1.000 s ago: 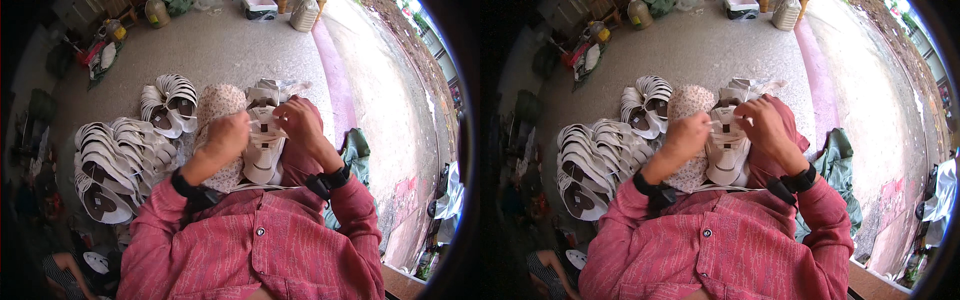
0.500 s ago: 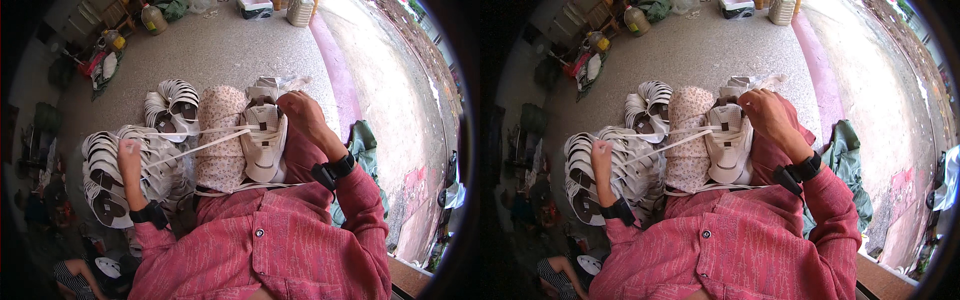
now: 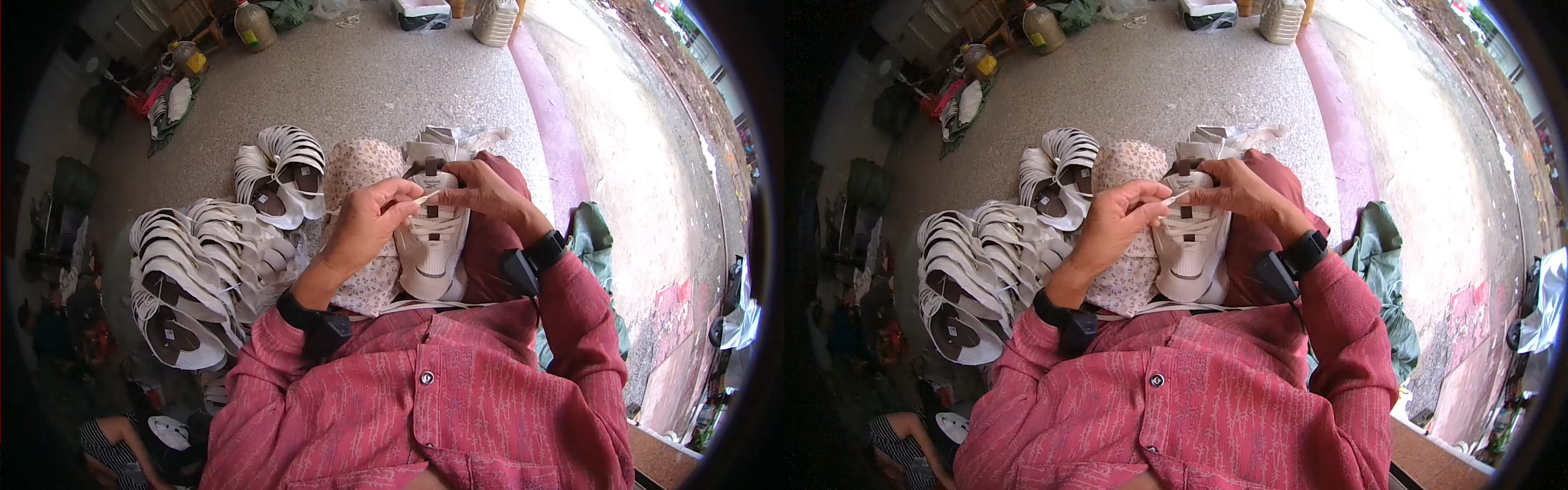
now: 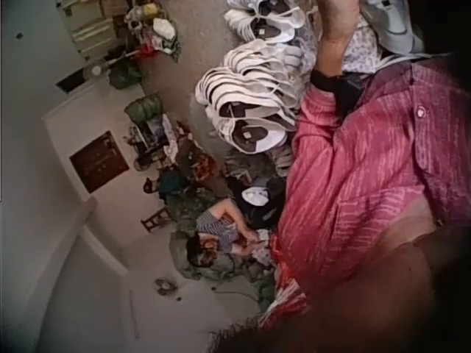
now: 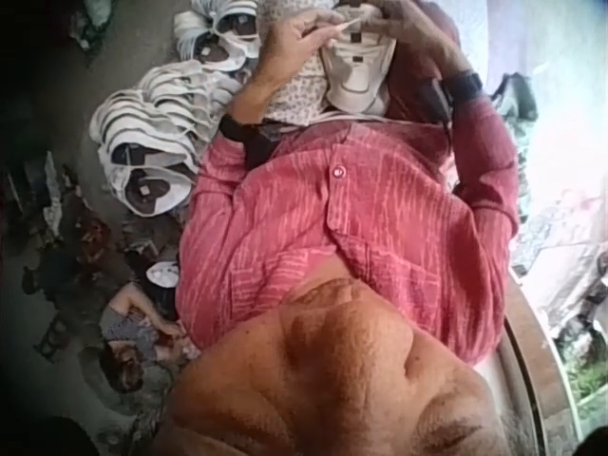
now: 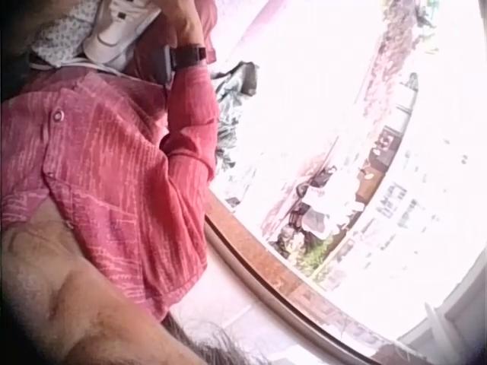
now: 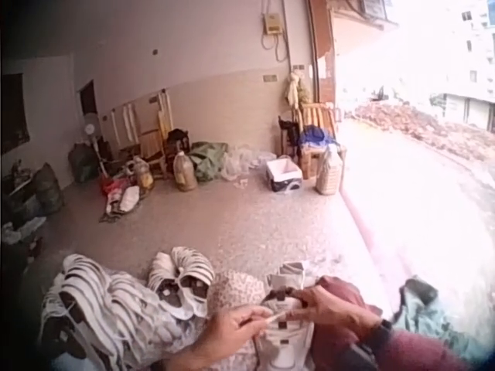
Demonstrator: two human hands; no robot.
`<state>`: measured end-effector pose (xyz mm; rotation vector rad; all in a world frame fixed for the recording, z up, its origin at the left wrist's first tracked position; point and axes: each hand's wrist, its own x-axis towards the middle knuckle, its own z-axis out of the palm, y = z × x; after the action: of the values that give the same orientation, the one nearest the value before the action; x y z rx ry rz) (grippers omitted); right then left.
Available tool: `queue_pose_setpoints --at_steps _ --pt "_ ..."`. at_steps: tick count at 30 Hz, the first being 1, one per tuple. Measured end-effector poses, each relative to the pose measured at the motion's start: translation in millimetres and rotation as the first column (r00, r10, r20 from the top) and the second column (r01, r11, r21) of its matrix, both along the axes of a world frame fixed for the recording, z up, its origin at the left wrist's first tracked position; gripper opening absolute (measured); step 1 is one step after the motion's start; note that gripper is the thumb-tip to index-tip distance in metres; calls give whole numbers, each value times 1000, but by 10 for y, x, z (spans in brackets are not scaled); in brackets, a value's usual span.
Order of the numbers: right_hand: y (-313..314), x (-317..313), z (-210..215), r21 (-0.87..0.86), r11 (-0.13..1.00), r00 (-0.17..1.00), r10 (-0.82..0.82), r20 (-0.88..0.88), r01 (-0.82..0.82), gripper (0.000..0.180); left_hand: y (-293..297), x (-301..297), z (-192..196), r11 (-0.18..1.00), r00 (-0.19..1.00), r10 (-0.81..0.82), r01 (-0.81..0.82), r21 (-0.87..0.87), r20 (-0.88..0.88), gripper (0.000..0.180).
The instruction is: The recorder is lacing a white sneaker while sitting on the floor.
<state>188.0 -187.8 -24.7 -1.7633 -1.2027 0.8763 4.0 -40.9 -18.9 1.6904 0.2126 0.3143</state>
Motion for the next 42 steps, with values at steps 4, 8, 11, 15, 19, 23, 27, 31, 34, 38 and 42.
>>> queue_pose_setpoints --at_steps 4,8,11,15,19,23,27,31,34,38,42 --pt "-13 19 -145 96 995 955 27 -295 2 38 -78 93 -81 933 993 120 -107 345 -16 8" --pt "-20 -6 -123 134 991 905 35 -425 24 33 -121 150 -156 769 972 130 -225 599 197 7" --pt "-32 -15 -101 100 995 903 22 -428 23 34 -113 131 -180 753 977 141 -210 623 159 8" --pt "-39 -12 -119 103 994 896 12 -444 38 33 -92 87 -211 763 982 131 -189 618 139 9" --pt "-45 11 -132 95 995 906 19 -424 23 32 -99 84 -109 744 990 144 -104 660 -6 11" --pt "-25 19 -180 109 993 894 19 -448 34 33 -57 128 -166 817 995 85 -42 575 -49 11" --pt "-23 17 -167 99 995 898 20 -440 26 30 -60 196 -197 924 999 39 -37 381 3 11" --pt "-85 102 -147 114 992 905 96 -415 -53 36 -46 201 -162 901 999 34 -40 431 23 10" --pt "-90 135 -140 118 983 896 179 -407 -143 39 -25 141 -180 891 998 56 -53 450 7 8" --pt "-74 115 -111 102 983 871 183 -455 -154 43 -61 155 -243 880 995 46 -81 468 87 7" --pt "-109 103 -95 117 985 861 170 -479 -129 44 -41 213 -118 588 964 -3 -213 780 265 18"
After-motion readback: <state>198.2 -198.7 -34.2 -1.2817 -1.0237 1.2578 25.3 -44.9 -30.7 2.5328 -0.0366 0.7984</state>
